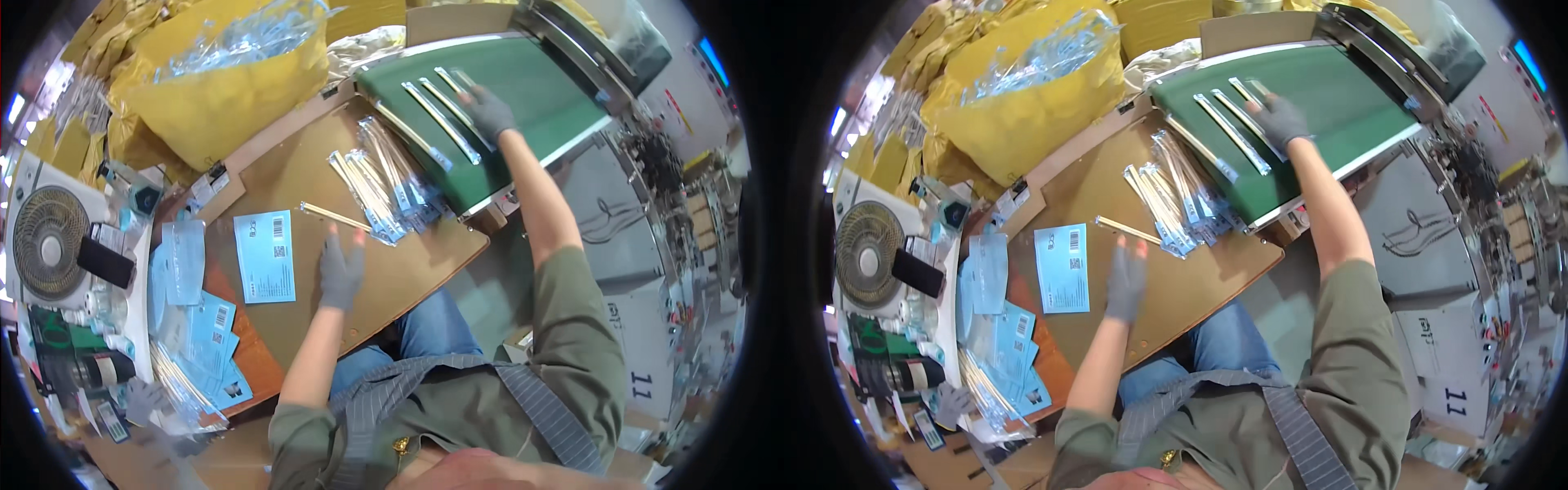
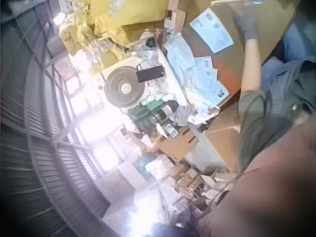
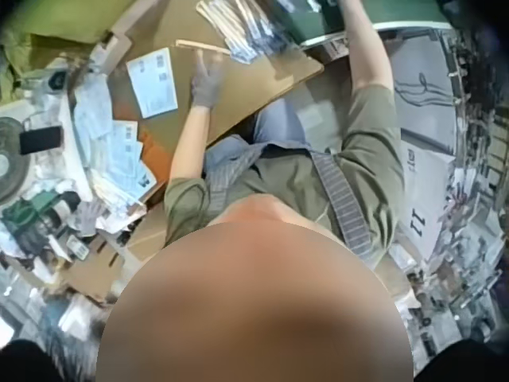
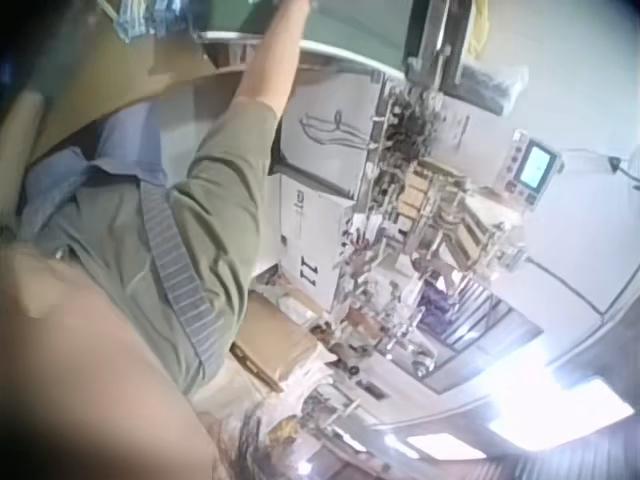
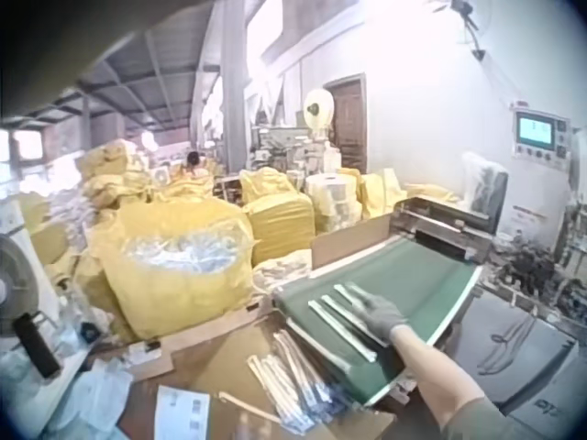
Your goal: Packaging bundles of incense sticks into plastic sleeves and placing them in boxes.
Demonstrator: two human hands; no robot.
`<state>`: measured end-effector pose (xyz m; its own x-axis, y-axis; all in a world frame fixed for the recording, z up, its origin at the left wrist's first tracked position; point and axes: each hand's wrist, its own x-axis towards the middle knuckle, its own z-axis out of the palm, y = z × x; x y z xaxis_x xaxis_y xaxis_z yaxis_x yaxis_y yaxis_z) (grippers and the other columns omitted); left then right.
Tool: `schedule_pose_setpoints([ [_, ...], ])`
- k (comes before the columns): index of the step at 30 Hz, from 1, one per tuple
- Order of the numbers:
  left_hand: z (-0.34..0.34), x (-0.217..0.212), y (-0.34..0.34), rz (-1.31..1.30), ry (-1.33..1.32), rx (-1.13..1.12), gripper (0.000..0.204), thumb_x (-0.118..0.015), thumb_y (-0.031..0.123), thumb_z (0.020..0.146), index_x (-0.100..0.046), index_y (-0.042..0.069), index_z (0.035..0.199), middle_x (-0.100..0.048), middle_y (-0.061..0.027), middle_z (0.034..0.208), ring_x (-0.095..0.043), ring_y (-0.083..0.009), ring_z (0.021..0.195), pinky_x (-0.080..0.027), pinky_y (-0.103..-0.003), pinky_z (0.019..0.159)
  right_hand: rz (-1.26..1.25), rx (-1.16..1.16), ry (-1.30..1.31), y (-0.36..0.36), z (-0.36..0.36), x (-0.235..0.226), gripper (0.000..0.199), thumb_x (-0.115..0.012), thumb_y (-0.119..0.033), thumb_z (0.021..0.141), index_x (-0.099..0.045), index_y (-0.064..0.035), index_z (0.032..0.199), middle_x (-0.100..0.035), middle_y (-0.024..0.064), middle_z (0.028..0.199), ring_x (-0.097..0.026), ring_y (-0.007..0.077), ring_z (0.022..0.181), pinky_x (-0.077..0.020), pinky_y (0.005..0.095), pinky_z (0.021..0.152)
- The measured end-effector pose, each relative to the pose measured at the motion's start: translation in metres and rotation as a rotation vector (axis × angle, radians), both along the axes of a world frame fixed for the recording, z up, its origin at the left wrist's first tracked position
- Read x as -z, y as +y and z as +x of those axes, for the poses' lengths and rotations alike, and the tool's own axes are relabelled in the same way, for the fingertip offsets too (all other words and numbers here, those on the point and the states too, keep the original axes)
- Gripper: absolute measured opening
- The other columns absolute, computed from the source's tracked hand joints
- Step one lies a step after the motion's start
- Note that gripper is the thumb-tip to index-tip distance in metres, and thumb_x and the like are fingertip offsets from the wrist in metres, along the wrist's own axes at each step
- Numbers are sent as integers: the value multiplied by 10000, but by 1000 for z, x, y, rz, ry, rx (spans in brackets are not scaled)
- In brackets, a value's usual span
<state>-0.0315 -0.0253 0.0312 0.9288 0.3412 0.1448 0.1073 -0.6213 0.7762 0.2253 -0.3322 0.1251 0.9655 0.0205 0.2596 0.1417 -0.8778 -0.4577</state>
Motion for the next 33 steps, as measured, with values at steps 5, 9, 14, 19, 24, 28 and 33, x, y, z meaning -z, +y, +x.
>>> schedule_pose_setpoints([
  [5,93,-11,-12,-647,31,-165,729,-445,555,913,-437,-58,1306,-507,-247,1282,-473,-358,1198,-379,-381,976,-234,-334,72,142,-77,3,709,-559,-555,801,-498,41,1180,-534,254,1171,-507,378,1117,-393,408,980],
  [9,116,10,-48,-697,-117,-320,682,-483,580,892,-490,-61,1125,-571,-221,1057,-545,-297,999,-419,-368,848,-64,-67,136,189,-54,56,864,-524,-623,798,-385,48,1325,-498,282,1247,-479,381,1193,-388,413,996],
  [14,108,26,-14,-846,190,-100,623,-505,497,915,-503,-49,1216,-577,-179,1122,-559,-222,992,-446,-319,860,74,17,405,180,-47,71,895,-573,-657,748,-425,37,1294,-537,295,1188,-548,394,1111,-453,426,913],
  [19,113,27,2,-1065,64,-36,635,-528,565,873,-548,-60,981,-596,-155,938,-545,-211,848,-441,-334,772,22,-78,-18,180,-57,81,866,-608,-652,733,-463,17,1262,-589,275,1132,-575,422,1060,-456,424,906],
  [24,105,31,18,-1059,11,-110,691,-540,571,862,-550,-70,1121,-603,-165,1042,-547,-211,963,-432,-313,845,242,20,467,196,-82,62,812,-590,-653,734,-582,73,1097,-593,314,1088,-588,404,1046,-450,417,900],
  [28,100,8,20,-1277,79,-77,651,-648,517,814,-595,-52,1125,-622,-111,1028,-571,-166,907,-455,-284,795,503,-319,730,210,-97,76,651,-659,-511,768,-596,68,1061,-660,209,960,-658,289,842,-504,352,765],
  [33,77,-32,41,-835,-184,83,465,-759,256,774,-588,20,1136,-637,-50,970,-602,-134,814,-481,-260,775,1420,-489,696,227,-129,56,492,-678,-255,822,-526,18,1202,-625,82,1033,-607,145,901,-491,285,784],
])
